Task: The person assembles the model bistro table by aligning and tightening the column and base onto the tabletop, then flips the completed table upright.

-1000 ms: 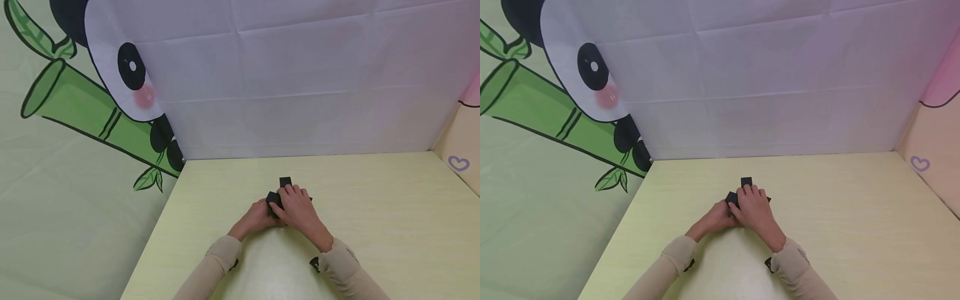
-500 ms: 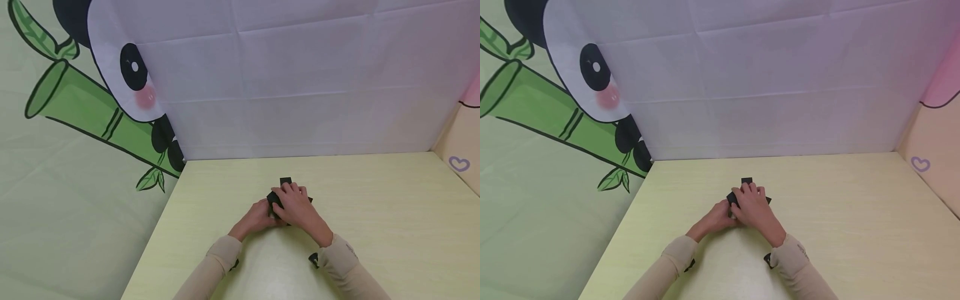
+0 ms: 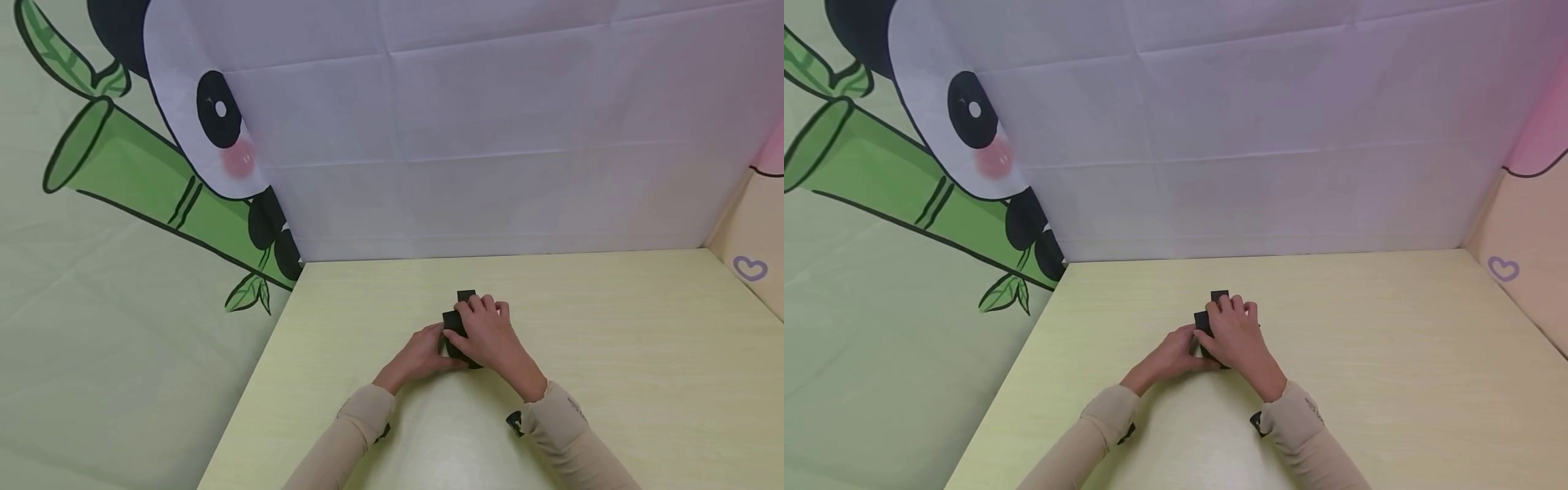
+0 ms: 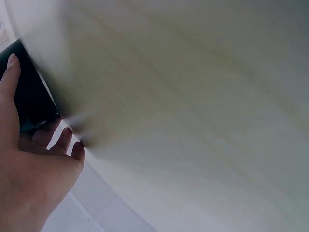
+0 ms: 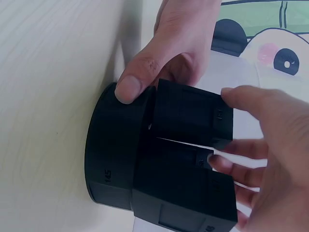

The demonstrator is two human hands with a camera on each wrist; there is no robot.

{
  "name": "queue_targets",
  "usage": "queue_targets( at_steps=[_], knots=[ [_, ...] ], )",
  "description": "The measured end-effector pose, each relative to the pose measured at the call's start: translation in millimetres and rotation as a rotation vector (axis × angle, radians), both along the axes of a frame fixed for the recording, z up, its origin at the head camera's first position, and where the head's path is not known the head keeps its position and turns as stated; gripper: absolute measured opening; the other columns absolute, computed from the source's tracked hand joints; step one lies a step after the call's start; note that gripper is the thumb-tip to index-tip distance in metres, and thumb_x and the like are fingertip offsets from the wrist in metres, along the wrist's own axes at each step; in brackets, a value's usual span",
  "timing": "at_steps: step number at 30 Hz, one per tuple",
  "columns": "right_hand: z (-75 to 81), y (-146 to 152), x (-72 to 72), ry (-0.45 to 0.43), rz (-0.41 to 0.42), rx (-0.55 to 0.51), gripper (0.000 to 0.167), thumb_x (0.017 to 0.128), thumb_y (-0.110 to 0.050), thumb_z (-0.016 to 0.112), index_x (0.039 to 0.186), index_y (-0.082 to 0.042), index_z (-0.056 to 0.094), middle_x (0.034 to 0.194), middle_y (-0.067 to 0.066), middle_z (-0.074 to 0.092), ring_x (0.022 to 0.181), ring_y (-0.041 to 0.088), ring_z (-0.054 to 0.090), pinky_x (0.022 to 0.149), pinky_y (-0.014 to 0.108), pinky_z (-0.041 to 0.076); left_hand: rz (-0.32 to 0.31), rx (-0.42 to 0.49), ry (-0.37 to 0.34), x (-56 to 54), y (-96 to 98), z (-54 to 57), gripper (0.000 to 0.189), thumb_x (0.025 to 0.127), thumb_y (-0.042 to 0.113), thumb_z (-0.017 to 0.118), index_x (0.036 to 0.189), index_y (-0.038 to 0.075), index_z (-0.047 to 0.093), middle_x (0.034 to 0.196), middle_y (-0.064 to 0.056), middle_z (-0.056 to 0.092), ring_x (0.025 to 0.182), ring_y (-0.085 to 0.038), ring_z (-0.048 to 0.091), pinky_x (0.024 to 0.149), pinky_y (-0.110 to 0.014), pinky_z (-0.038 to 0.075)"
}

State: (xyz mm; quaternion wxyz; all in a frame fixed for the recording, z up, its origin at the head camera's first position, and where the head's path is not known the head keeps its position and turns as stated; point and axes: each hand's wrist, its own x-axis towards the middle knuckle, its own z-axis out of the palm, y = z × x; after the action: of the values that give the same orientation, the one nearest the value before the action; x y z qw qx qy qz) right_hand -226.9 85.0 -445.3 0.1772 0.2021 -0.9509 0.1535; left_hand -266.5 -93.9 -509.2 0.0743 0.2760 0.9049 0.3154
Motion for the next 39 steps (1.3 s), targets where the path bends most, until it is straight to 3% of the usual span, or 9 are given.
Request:
queue_targets(
  at_steps=[8, 14, 22, 28, 32, 36, 39],
  knots=[
    [4.9, 11.3, -3.1, -0.012, 0.02, -0.01, 0.048, 0.094, -0.036, 0.077, 0.124, 0.0, 0.066, 0.11, 0.02, 0.06, 0.106, 0.042, 0.05, 0.087, 0.06, 0.04, 0.019, -0.017, 0.004, -4.0, 8.3, -0.2, 0.076, 0.085, 0.045, 0.086, 0.149, 0.019, 0.053, 0.141, -0.001, 0.061, 0.127, -0.017, 0.058, 0.105, -0.036, 0.048],
    [3.2, 16.2, -5.4, -0.028, -0.014, -0.027, 0.04, 0.095, -0.033, 0.076, 0.113, 0.0, 0.066, 0.103, 0.018, 0.057, 0.105, 0.042, 0.048, 0.087, 0.06, 0.038, 0.019, -0.029, 0.0, -5.5, 9.4, -0.6, 0.085, 0.086, 0.047, 0.085, 0.156, 0.019, 0.046, 0.146, -0.004, 0.058, 0.132, -0.021, 0.056, 0.106, -0.038, 0.047],
    [3.8, 25.2, -9.6, -0.036, 0.065, -0.016, 0.044, 0.095, -0.029, 0.076, 0.132, -0.006, 0.068, 0.114, 0.019, 0.056, 0.111, 0.043, 0.046, 0.088, 0.062, 0.038, 0.018, -0.024, 0.007, -6.9, 11.4, 1.1, 0.089, 0.086, 0.047, 0.085, 0.159, 0.02, 0.042, 0.149, -0.004, 0.056, 0.135, -0.023, 0.053, 0.108, -0.041, 0.046],
    [3.2, 26.2, -7.1, -0.033, 0.027, -0.008, 0.046, 0.092, -0.038, 0.079, 0.118, -0.002, 0.067, 0.109, 0.02, 0.056, 0.11, 0.044, 0.046, 0.087, 0.061, 0.038, 0.009, -0.029, 0.02, -4.7, 8.6, 1.1, 0.087, 0.087, 0.047, 0.084, 0.158, 0.02, 0.043, 0.148, -0.004, 0.057, 0.134, -0.021, 0.054, 0.107, -0.04, 0.046],
    [3.4, 26.0, -2.8, -0.056, 0.027, -0.018, 0.053, 0.09, -0.043, 0.08, 0.124, -0.003, 0.067, 0.112, 0.019, 0.055, 0.112, 0.043, 0.046, 0.089, 0.061, 0.037, 0.002, -0.027, 0.02, -2.3, 5.3, 1.6, 0.088, 0.086, 0.048, 0.084, 0.158, 0.019, 0.043, 0.148, -0.004, 0.057, 0.134, -0.022, 0.054, 0.108, -0.04, 0.046],
    [2.7, 24.7, 1.6, -0.072, 0.058, -0.009, 0.047, 0.093, -0.037, 0.078, 0.125, -0.005, 0.068, 0.114, 0.017, 0.055, 0.113, 0.042, 0.045, 0.09, 0.061, 0.036, 0.001, -0.036, 0.01, -0.3, 1.8, 1.2, 0.093, 0.086, 0.049, 0.084, 0.16, 0.013, 0.04, 0.152, -0.006, 0.053, 0.138, -0.023, 0.05, 0.11, -0.041, 0.044],
    [1.3, 22.4, 5.1, -0.059, 0.041, -0.004, 0.042, 0.092, -0.039, 0.079, 0.113, -0.004, 0.068, 0.108, 0.016, 0.054, 0.111, 0.041, 0.045, 0.089, 0.06, 0.036, 0.005, -0.055, -0.001, 1.4, -0.9, 1.1, 0.096, 0.086, 0.05, 0.083, 0.161, 0.01, 0.037, 0.155, -0.008, 0.049, 0.141, -0.025, 0.047, 0.112, -0.042, 0.042]
  ],
)
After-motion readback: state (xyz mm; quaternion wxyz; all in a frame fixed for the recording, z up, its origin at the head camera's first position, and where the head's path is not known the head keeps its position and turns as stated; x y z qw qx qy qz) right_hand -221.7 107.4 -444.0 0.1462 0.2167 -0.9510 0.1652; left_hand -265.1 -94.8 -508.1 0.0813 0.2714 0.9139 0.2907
